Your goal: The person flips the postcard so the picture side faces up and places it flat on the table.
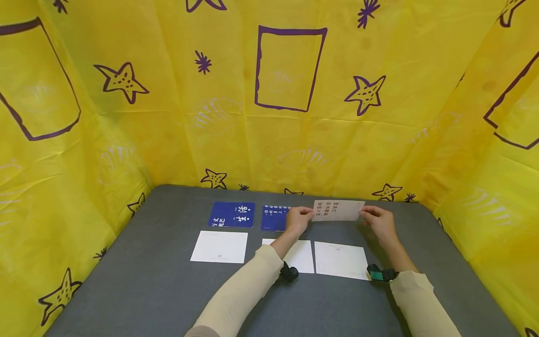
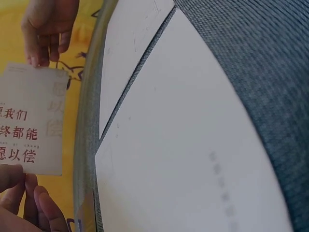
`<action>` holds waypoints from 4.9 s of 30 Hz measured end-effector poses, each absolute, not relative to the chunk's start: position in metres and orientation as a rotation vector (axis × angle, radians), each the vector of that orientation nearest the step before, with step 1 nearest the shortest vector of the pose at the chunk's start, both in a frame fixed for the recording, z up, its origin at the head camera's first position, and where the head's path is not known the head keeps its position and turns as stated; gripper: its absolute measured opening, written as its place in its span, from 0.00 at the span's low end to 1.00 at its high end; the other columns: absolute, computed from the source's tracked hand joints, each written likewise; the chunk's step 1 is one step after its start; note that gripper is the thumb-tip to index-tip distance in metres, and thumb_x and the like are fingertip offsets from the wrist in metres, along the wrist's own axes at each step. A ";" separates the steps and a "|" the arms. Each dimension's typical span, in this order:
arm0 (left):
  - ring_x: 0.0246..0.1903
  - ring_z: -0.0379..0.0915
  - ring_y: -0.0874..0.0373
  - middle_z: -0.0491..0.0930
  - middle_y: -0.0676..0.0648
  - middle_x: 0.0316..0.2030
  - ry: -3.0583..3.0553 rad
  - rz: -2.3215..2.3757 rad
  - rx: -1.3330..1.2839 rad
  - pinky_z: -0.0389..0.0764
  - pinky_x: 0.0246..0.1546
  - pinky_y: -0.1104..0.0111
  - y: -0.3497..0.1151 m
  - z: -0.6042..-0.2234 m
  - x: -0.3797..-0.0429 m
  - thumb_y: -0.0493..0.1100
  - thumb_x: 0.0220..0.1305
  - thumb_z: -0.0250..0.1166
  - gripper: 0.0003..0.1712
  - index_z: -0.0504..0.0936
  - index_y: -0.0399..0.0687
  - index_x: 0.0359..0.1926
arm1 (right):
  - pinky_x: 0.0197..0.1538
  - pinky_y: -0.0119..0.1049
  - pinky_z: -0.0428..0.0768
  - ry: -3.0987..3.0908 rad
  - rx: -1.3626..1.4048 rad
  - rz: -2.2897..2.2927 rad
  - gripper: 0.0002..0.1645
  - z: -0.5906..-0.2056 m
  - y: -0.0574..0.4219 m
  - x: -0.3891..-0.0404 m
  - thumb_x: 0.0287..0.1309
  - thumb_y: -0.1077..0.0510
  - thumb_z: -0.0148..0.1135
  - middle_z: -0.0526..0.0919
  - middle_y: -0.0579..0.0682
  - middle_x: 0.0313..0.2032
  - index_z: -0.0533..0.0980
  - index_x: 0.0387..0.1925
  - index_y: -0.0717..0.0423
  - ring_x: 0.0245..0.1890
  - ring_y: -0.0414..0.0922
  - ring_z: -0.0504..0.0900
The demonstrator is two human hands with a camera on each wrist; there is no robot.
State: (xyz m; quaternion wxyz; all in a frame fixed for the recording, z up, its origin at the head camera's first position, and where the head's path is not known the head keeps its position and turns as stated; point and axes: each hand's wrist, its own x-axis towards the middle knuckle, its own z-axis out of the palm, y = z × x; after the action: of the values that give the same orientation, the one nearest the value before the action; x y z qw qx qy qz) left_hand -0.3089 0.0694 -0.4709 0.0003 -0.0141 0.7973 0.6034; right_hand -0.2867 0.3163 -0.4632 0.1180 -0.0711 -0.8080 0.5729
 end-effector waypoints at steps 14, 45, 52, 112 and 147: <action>0.29 0.76 0.63 0.87 0.45 0.33 2.471 1.945 -0.115 0.75 0.29 0.76 0.073 -0.471 -0.307 0.38 0.60 0.68 0.07 0.88 0.41 0.38 | 0.35 0.26 0.83 -2.368 -0.211 1.715 0.20 -0.466 0.315 -0.290 0.62 0.64 0.62 0.79 0.30 0.24 0.74 0.50 0.78 0.25 0.32 0.80; 0.21 0.74 0.64 0.86 0.42 0.28 2.263 2.153 -0.249 0.79 0.24 0.75 0.080 -0.477 -0.308 0.26 0.50 0.66 0.11 0.86 0.36 0.37 | 0.28 0.28 0.81 -2.508 -0.380 1.687 0.20 -0.473 0.311 -0.295 0.65 0.60 0.60 0.78 0.41 0.24 0.75 0.52 0.73 0.23 0.38 0.77; 0.21 0.72 0.65 0.86 0.43 0.29 2.285 2.060 -0.223 0.75 0.22 0.77 0.079 -0.477 -0.307 0.24 0.43 0.65 0.18 0.87 0.36 0.39 | 0.27 0.27 0.80 -2.561 -0.394 1.646 0.21 -0.476 0.314 -0.297 0.65 0.61 0.60 0.78 0.43 0.25 0.75 0.53 0.74 0.23 0.38 0.75; 0.48 0.77 0.47 0.82 0.40 0.48 2.506 1.624 0.147 0.79 0.46 0.60 -0.028 -0.444 -0.268 0.39 0.62 0.64 0.18 0.81 0.36 0.52 | 0.33 0.32 0.81 -2.839 -0.176 1.571 0.22 -0.465 0.275 -0.275 0.65 0.54 0.59 0.82 0.58 0.36 0.77 0.50 0.70 0.29 0.45 0.79; 0.48 0.76 0.43 0.81 0.34 0.46 2.757 1.190 0.045 0.77 0.49 0.53 -0.151 -0.453 -0.257 0.44 0.62 0.64 0.22 0.78 0.32 0.52 | 0.30 0.36 0.83 -2.855 0.027 1.927 0.20 -0.464 0.110 -0.268 0.61 0.57 0.64 0.84 0.59 0.36 0.77 0.51 0.65 0.27 0.47 0.80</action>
State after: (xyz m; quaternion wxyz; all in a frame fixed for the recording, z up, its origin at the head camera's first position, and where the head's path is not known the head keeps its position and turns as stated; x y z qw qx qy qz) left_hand -0.2565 -0.1511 -0.4526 0.0691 0.0151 0.9158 0.3953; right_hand -0.2682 0.1100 -0.4642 -0.1511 0.0079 -0.8193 0.5530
